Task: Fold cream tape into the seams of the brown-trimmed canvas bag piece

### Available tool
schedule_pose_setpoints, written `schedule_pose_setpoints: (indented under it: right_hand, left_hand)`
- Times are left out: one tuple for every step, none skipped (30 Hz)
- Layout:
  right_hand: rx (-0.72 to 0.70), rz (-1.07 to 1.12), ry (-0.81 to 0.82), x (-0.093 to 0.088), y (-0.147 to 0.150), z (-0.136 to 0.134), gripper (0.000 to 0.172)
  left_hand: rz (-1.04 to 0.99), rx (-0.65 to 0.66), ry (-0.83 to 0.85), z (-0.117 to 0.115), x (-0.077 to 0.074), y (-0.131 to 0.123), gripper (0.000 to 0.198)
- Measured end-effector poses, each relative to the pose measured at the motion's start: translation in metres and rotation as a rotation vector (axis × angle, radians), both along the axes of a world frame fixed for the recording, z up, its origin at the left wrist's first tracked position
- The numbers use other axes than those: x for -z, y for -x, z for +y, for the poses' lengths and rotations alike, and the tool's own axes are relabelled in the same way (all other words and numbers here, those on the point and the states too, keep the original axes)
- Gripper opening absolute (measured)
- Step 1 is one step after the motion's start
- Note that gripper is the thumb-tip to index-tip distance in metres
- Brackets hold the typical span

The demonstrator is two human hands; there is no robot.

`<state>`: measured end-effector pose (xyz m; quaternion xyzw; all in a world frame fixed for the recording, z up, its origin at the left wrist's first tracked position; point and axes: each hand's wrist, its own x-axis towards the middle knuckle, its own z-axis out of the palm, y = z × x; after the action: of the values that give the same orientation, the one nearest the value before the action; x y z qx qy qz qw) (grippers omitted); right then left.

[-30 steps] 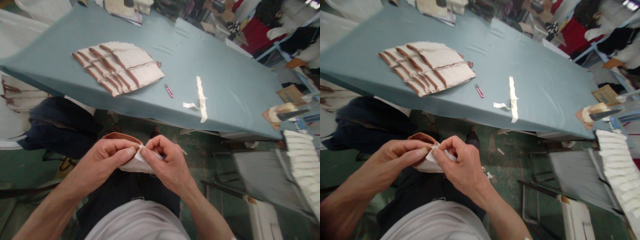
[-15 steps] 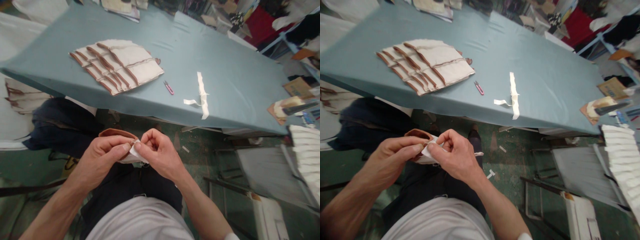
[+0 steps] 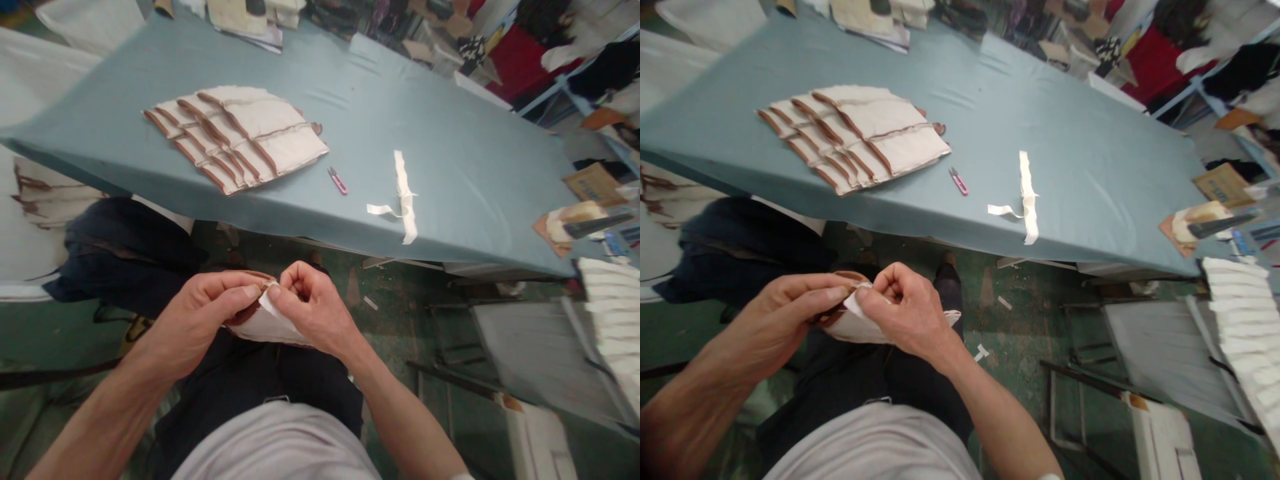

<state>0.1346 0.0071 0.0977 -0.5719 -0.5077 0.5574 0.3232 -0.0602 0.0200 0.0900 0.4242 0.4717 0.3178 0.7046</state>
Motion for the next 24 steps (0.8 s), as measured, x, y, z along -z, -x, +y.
schedule_pose_setpoints:
  right_hand:
    - [0.003, -0.028, -0.024, 0.0, -0.001, 0.001, 0.029]
    - [0.001, -0.05, -0.048, -0.001, -0.001, 0.001, 0.028]
    - [-0.003, -0.066, -0.069, -0.001, -0.002, 0.002, 0.027]
    - [-0.008, -0.075, -0.087, -0.002, -0.002, 0.002, 0.027]
    - [-0.012, -0.079, -0.1, -0.003, -0.003, 0.003, 0.027]
    - [-0.015, -0.085, -0.108, -0.004, -0.004, 0.003, 0.026]
    - [-0.015, -0.093, -0.113, -0.005, -0.004, 0.004, 0.026]
    - [-0.013, -0.103, -0.119, -0.007, -0.004, 0.004, 0.026]
    - [-0.011, -0.114, -0.125, -0.008, -0.004, 0.005, 0.026]
    - [-0.009, -0.125, -0.133, -0.009, -0.004, 0.005, 0.026]
    - [-0.007, -0.139, -0.141, -0.01, -0.004, 0.005, 0.026]
    - [-0.005, -0.153, -0.148, -0.01, -0.004, 0.004, 0.026]
    - [-0.003, -0.163, -0.151, -0.011, -0.004, 0.004, 0.025]
    - [-0.001, -0.169, -0.152, -0.011, -0.004, 0.004, 0.025]
    - [0.003, -0.17, -0.151, -0.011, -0.005, 0.004, 0.025]
    - [0.003, -0.162, -0.15, -0.01, -0.005, 0.004, 0.025]
    - [-0.001, -0.142, -0.147, -0.009, -0.006, 0.004, 0.025]
    - [-0.009, -0.114, -0.144, -0.008, -0.007, 0.004, 0.025]
    - [-0.02, -0.083, -0.137, -0.007, -0.008, 0.004, 0.026]
    - [-0.034, -0.049, -0.128, -0.005, -0.009, 0.004, 0.027]
    - [-0.046, -0.019, -0.121, -0.005, -0.01, 0.004, 0.028]
    - [-0.053, 0.002, -0.115, -0.004, -0.011, 0.004, 0.029]
    - [-0.052, 0.01, -0.112, -0.004, -0.011, 0.003, 0.029]
    - [-0.048, 0.008, -0.112, -0.004, -0.011, 0.003, 0.03]
  left_hand:
    - [-0.004, 0.014, 0.0, 0.001, -0.001, 0.0, 0.021]
    - [-0.005, 0.028, -0.005, 0.003, -0.003, 0.001, 0.023]
    - [-0.003, 0.04, -0.015, 0.004, -0.005, 0.001, 0.025]
    - [0.003, 0.051, -0.026, 0.006, -0.006, 0.001, 0.026]
    - [0.009, 0.059, -0.039, 0.007, -0.008, 0.001, 0.028]
    - [0.013, 0.064, -0.048, 0.009, -0.01, 0.0, 0.03]
    - [0.017, 0.066, -0.054, 0.01, -0.012, 0.0, 0.032]
    - [0.018, 0.071, -0.053, 0.011, -0.014, 0.0, 0.033]
    - [0.016, 0.079, -0.048, 0.011, -0.015, -0.001, 0.034]
    - [0.011, 0.088, -0.042, 0.012, -0.016, -0.001, 0.034]
    - [0.005, 0.099, -0.035, 0.012, -0.016, -0.001, 0.035]
    - [0.001, 0.107, -0.022, 0.013, -0.017, -0.001, 0.035]
    - [-0.005, 0.111, -0.005, 0.013, -0.017, -0.001, 0.034]
    - [-0.011, 0.112, 0.016, 0.013, -0.017, -0.001, 0.034]
    - [-0.018, 0.11, 0.04, 0.013, -0.017, -0.001, 0.032]
    - [-0.025, 0.108, 0.063, 0.013, -0.017, -0.001, 0.031]
    - [-0.032, 0.107, 0.079, 0.014, -0.017, -0.002, 0.03]
    - [-0.036, 0.107, 0.081, 0.014, -0.018, -0.002, 0.03]
    - [-0.034, 0.11, 0.067, 0.013, -0.018, -0.002, 0.03]
    - [-0.022, 0.114, 0.039, 0.013, -0.018, -0.002, 0.03]
    - [-0.004, 0.12, 0.002, 0.013, -0.019, -0.002, 0.03]
    - [0.014, 0.125, -0.037, 0.012, -0.019, -0.002, 0.029]
    - [0.03, 0.127, -0.07, 0.012, -0.019, -0.002, 0.027]
    - [0.039, 0.126, -0.09, 0.011, -0.019, -0.002, 0.024]
